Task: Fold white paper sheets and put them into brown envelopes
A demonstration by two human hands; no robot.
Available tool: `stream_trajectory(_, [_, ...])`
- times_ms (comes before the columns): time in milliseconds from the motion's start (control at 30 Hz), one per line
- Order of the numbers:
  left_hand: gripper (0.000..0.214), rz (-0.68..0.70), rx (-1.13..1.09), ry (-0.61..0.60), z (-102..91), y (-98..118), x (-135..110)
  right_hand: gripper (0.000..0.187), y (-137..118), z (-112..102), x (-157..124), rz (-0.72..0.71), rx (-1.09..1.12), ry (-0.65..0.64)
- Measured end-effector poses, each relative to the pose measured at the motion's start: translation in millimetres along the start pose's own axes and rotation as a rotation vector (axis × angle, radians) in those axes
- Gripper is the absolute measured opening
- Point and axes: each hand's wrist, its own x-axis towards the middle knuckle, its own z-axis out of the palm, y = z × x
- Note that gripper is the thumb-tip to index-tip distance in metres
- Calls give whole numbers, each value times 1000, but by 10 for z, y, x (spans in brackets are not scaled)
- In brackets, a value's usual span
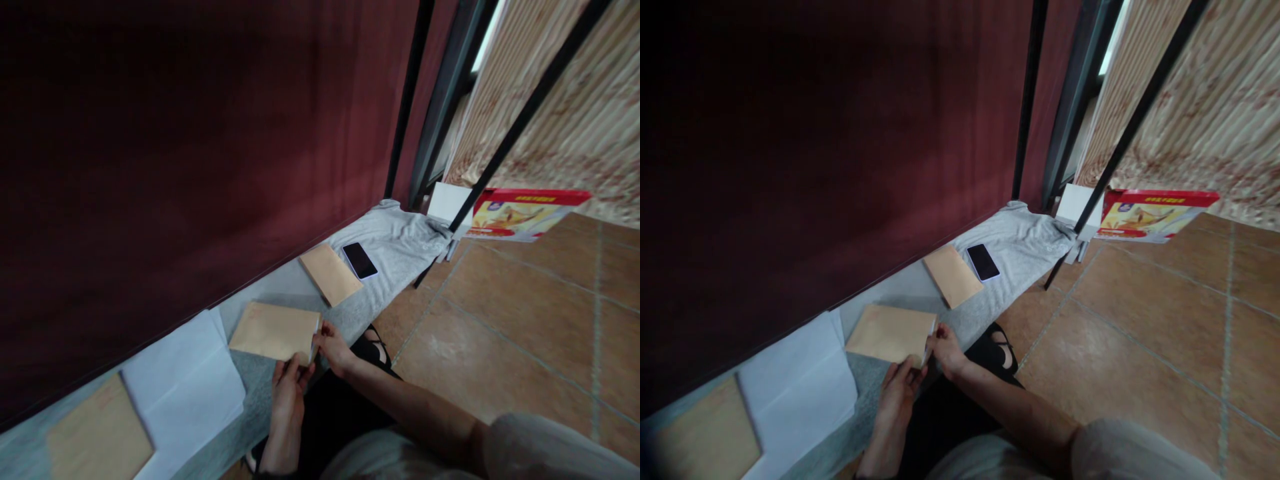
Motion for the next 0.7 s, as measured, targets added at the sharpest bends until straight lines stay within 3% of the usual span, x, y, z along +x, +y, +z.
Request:
stream_trajectory(167, [16, -38, 15, 24, 9, 43, 33, 29, 38, -28, 29, 7, 1, 1])
stream_trajectory(400, [22, -43, 36, -37, -31, 58, 60, 27, 61, -35, 36, 20, -16, 14])
stream_trajectory(700, [29, -16, 54, -90, -17, 36, 75, 32, 43, -37, 31, 25, -49, -61])
